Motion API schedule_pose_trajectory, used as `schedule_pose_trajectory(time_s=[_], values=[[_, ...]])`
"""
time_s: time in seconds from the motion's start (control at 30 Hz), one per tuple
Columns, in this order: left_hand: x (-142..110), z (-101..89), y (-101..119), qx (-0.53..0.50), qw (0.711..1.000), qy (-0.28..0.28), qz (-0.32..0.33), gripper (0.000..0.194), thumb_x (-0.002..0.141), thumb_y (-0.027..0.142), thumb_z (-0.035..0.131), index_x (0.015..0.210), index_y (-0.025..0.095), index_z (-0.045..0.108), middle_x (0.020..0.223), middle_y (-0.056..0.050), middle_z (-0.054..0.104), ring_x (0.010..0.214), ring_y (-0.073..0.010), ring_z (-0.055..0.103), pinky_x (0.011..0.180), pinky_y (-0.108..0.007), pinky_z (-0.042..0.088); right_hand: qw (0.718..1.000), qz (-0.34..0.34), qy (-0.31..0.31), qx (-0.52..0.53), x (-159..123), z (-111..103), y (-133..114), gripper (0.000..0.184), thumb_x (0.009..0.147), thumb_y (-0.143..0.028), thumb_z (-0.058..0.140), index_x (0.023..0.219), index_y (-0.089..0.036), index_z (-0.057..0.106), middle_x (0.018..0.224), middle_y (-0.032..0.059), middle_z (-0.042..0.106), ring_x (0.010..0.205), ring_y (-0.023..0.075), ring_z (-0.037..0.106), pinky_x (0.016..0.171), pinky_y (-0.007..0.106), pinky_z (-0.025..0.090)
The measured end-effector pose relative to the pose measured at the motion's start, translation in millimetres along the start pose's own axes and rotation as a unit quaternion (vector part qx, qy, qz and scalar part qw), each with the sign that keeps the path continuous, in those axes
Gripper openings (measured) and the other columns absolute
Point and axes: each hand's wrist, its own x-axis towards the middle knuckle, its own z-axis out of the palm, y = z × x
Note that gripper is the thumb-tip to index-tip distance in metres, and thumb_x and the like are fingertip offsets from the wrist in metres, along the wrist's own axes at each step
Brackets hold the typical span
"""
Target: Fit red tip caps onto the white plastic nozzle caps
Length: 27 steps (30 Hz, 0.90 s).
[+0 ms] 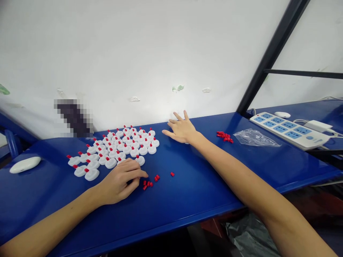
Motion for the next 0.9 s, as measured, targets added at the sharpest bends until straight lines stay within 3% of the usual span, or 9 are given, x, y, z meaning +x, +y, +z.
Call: schedule_pose_trajectory(time_s=[0.1,0.17,0.23,0.3,0.43,0.53,0.73,0.9], values=[[-1.0,-1.5,2.5,-0.005,1.000,0.001,0.004,0.027,0.091,0.007,0.043,0.102,0.017,0.066,0.075,-0.003,0.058,0.071,-0.0156,0.050,0.070,-0.032,0.038,0.998,-0.026,0.059,0.013,-1.9,-13.3,-7.9,0.056,0.099,-0.055,0.036,0.122,-0.016,0.068,0.134,0.0115,0.064,0.143,0.0370,0.037,0.117,0.068,0.015],[-1.0,-2.5,4.9,-0.014,1.000,-0.005,0.008,0.026,0.089,0.008,0.045,0.103,0.016,0.066,0.074,-0.003,0.057,0.069,-0.0156,0.049,0.068,-0.031,0.038,0.993,-0.046,0.099,0.032,-6.2,-21.9,-15.8,0.048,0.100,-0.047,0.041,0.121,-0.015,0.069,0.130,0.0112,0.067,0.134,0.0346,0.049,0.114,0.061,0.027],[-0.5,-3.2,6.9,-0.021,1.000,-0.014,0.012,0.027,0.087,0.008,0.046,0.103,0.015,0.066,0.073,-0.003,0.057,0.068,-0.0157,0.048,0.066,-0.031,0.039,0.987,-0.076,0.131,0.052,-13.2,-27.6,-25.4,0.042,0.100,-0.039,0.043,0.122,-0.014,0.068,0.128,0.0123,0.068,0.119,0.0302,0.062,0.104,0.050,0.044],[-0.1,-3.4,7.8,-0.020,1.000,-0.018,0.016,0.027,0.087,0.007,0.046,0.103,0.015,0.067,0.075,-0.003,0.058,0.069,-0.0158,0.049,0.067,-0.031,0.040,0.977,-0.112,0.171,0.059,-21.6,-29.9,-35.8,0.038,0.097,-0.032,0.047,0.121,-0.012,0.068,0.128,0.0133,0.067,0.110,0.0274,0.067,0.092,0.043,0.052],[-0.1,-4.2,7.3,-0.013,1.000,-0.021,0.013,0.025,0.087,0.009,0.048,0.100,0.015,0.068,0.078,-0.004,0.060,0.070,-0.0160,0.052,0.067,-0.031,0.041,0.946,-0.189,0.255,0.071,-35.1,-28.9,-53.6,0.029,0.092,-0.023,0.053,0.114,-0.014,0.069,0.121,0.0112,0.071,0.097,0.0223,0.071,0.079,0.035,0.055],[-0.4,-6.7,6.5,-0.010,0.999,-0.043,0.013,0.022,0.086,0.012,0.051,0.099,0.016,0.069,0.077,-0.004,0.060,0.071,-0.0166,0.052,0.068,-0.032,0.042,0.931,-0.202,0.295,0.076,-38.3,-26.9,-58.6,0.026,0.089,-0.018,0.055,0.111,-0.015,0.069,0.117,0.0092,0.073,0.086,0.0194,0.071,0.072,0.033,0.056],[0.2,-12.6,5.9,-0.028,0.996,-0.087,-0.013,0.017,0.090,0.018,0.055,0.098,0.020,0.070,0.083,-0.004,0.062,0.075,-0.0155,0.056,0.070,-0.030,0.044,0.918,-0.199,0.321,0.120,-38.1,-22.6,-56.8,0.028,0.088,-0.012,0.059,0.114,-0.017,0.067,0.114,0.0093,0.072,0.093,0.0194,0.071,0.075,0.032,0.060],[0.1,-8.6,5.3,-0.049,0.998,-0.039,-0.025,0.014,0.091,0.016,0.056,0.094,0.018,0.069,0.087,-0.005,0.066,0.077,-0.0144,0.061,0.071,-0.027,0.049,0.897,-0.218,0.334,0.192,-42.8,-25.2,-68.8,0.031,0.088,-0.012,0.060,0.118,-0.017,0.064,0.115,0.0117,0.069,0.096,0.0190,0.070,0.075,0.030,0.061]])
